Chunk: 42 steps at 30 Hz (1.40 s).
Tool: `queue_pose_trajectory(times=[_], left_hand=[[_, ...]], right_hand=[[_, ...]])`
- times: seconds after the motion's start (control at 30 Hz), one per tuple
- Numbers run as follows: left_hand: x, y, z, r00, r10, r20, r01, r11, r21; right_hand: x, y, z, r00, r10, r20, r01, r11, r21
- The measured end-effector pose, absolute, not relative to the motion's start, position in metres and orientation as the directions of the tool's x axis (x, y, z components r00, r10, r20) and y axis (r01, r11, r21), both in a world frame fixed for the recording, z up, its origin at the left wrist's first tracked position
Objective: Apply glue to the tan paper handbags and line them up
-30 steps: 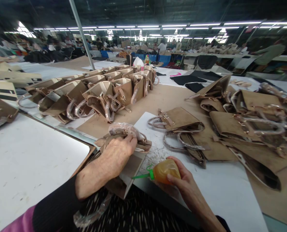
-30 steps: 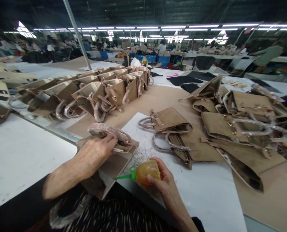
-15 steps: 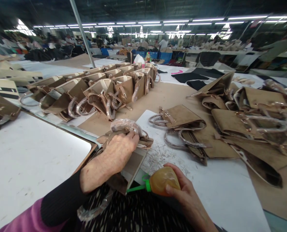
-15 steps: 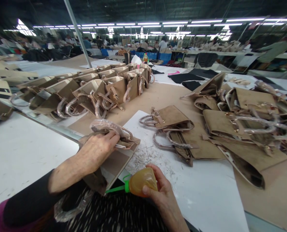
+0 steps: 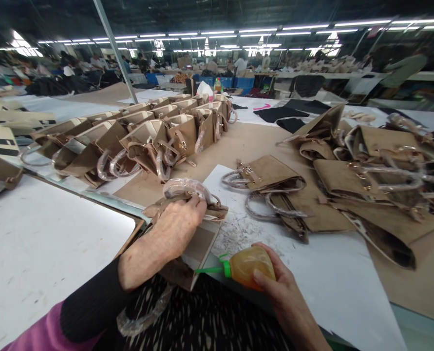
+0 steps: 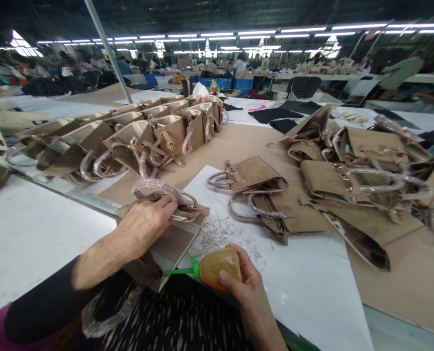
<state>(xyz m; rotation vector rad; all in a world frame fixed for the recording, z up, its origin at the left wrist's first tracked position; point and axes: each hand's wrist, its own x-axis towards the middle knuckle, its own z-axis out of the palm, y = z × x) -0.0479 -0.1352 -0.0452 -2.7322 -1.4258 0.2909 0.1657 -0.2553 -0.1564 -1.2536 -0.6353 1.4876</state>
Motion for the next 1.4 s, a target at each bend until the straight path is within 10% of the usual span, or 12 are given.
queue_pose_trajectory(times=[0.97, 1.4], left_hand=[[-0.047, -0.132, -0.043, 0.578, 0.807, -0.117, 0.787, -0.590, -0.181], [-0.042, -0.112, -0.024, 0.593, 0.791, -0.149, 0.790, -0.608, -0.081]], right_hand=[[0.152, -0.276, -0.140, 0.166, 0.894, -0.416, -0.348, -0.342, -0.873], [0.168, -0.232, -0.154, 0.310, 0.949, 0.058, 0.322, -0.047, -0.945]])
